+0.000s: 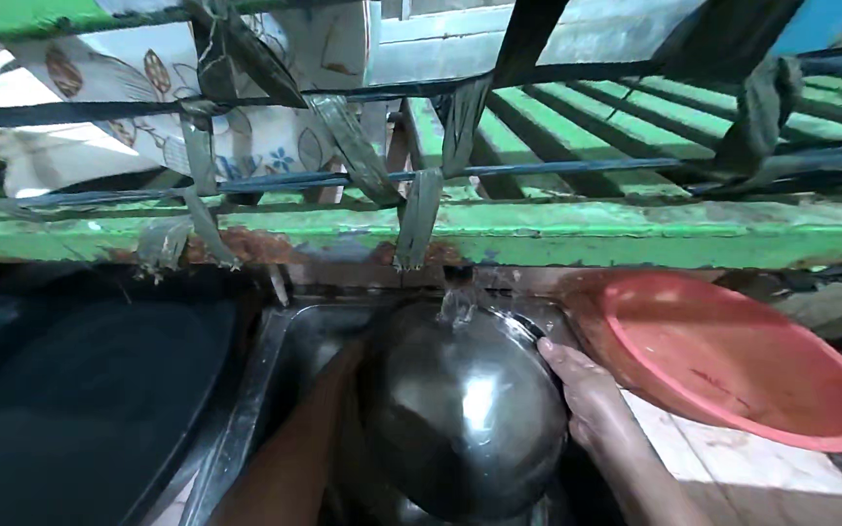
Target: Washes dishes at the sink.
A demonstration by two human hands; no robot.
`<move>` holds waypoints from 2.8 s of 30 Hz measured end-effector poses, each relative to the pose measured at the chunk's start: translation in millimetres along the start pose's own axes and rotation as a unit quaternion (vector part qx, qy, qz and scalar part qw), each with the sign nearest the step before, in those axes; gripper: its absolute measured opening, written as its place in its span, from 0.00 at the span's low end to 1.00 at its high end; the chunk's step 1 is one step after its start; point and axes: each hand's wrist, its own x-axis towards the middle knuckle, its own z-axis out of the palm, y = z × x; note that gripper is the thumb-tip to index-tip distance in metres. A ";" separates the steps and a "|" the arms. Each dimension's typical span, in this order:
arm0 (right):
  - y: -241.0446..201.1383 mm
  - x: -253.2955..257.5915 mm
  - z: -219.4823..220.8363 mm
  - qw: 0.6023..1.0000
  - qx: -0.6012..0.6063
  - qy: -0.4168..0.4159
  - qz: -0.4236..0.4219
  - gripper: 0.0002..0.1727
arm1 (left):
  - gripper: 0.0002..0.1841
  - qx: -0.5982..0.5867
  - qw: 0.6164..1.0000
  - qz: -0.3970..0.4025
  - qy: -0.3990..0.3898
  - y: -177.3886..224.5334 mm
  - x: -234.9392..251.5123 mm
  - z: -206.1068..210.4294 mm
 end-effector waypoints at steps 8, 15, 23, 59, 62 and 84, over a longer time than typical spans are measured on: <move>-4.0 -8.2 25.6 0.999 -0.044 0.001 -0.006 0.14 | 0.30 0.492 0.840 0.227 -0.020 100.2 -47.5 115.0; -15.3 -16.0 20.7 0.995 -0.095 -0.026 -0.014 0.15 | 0.23 0.451 0.858 0.245 0.004 77.7 -32.3 78.2; -13.4 -126.3 23.9 0.796 -0.390 -0.245 -0.392 0.16 | 0.18 0.011 0.999 0.008 -0.034 69.2 -5.6 -9.9; -71.0 0.1 127.7 0.740 -0.519 -0.279 -0.325 0.19 | 0.31 0.380 0.874 0.263 0.149 30.7 -99.0 -17.3; -45.3 37.6 102.4 0.748 -0.576 -0.234 -0.232 0.23 | 0.32 0.283 0.900 0.264 0.198 12.2 -121.8 -9.5; -73.3 21.9 116.6 0.731 -0.428 -0.474 -0.239 0.20 | 0.39 0.250 0.946 0.192 0.073 25.7 -109.3 17.2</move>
